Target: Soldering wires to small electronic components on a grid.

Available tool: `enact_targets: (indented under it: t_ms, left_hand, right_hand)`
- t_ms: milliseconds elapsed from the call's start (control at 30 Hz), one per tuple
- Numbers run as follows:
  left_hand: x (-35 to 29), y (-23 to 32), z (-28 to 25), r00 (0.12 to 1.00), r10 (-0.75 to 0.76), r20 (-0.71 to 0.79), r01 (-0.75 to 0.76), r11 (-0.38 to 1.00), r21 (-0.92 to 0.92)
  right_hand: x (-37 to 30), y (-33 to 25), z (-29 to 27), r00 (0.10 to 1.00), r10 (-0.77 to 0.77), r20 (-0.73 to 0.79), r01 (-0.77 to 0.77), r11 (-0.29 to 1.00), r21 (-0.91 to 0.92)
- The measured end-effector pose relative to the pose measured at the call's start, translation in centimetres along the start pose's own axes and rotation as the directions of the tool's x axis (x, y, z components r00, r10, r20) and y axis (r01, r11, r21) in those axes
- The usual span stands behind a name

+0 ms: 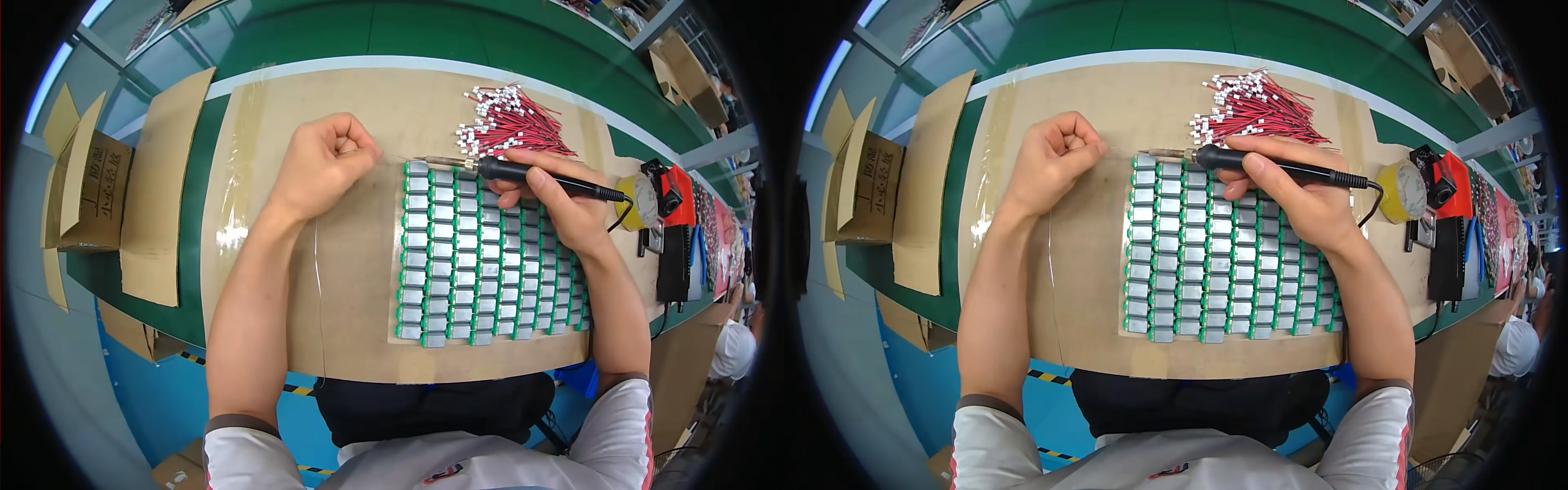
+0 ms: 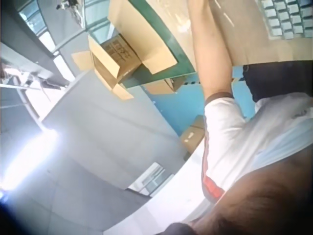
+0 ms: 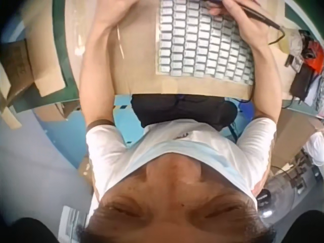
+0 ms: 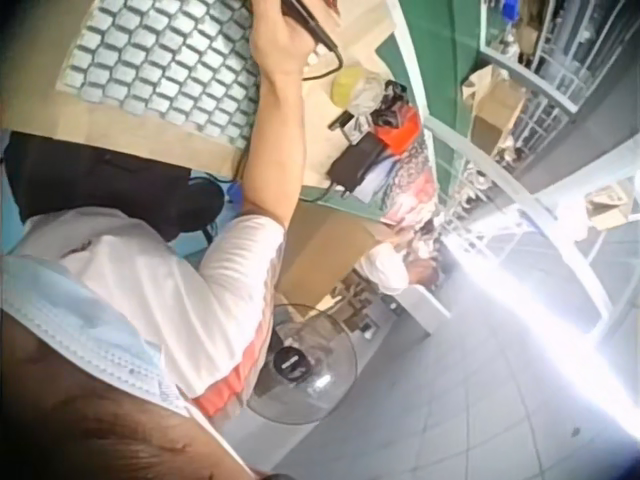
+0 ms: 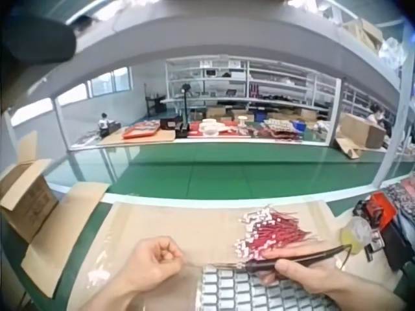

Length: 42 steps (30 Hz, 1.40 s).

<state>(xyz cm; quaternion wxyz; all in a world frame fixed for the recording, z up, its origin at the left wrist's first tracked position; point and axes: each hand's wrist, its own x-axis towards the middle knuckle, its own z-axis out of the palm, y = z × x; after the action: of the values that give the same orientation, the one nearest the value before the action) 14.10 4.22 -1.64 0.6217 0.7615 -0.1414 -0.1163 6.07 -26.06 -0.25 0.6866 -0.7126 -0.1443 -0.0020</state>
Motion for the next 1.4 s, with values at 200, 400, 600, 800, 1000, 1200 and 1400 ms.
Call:
enact_targets:
  t_ms: [200,400,600,800,1000,1200,1400]
  left_hand:
    - [0.17,-0.03,0.01,1.0,-0.019,0.011,0.019,1.0,0.005]
    - [0.31,-0.3,-0.21,0.999,-0.009,0.03,0.01,1.0,-0.003]
    - [0.42,-0.23,-0.06,0.999,-0.039,0.014,0.039,0.999,0.029]
    - [0.45,-0.4,-0.02,0.999,-0.035,0.014,0.034,0.999,0.016]
    - [0.49,-0.71,-0.03,1.0,-0.011,0.028,0.011,1.0,0.015]
    - [0.44,-0.5,0.02,1.0,0.001,0.02,-0.002,0.999,0.045]
    - [0.46,-0.32,0.26,0.999,-0.036,0.021,0.035,0.998,0.045]
  right_hand:
    - [0.11,0.64,-0.03,1.0,-0.008,0.003,0.008,1.0,-0.017]
    - [0.15,0.8,0.28,1.0,-0.016,0.003,0.016,0.999,-0.038]
    - [0.2,0.46,0.09,0.999,0.01,0.053,-0.005,0.995,-0.104]
    - [0.22,0.83,0.3,0.999,-0.005,0.034,0.005,1.0,-0.024]
    - [0.16,0.84,0.3,1.0,0.001,0.024,0.0,0.999,-0.047]
    - [0.23,0.94,0.31,0.999,-0.017,0.043,0.018,0.999,-0.031]
    - [0.11,0.88,0.23,0.999,0.007,0.034,-0.006,1.0,-0.03]
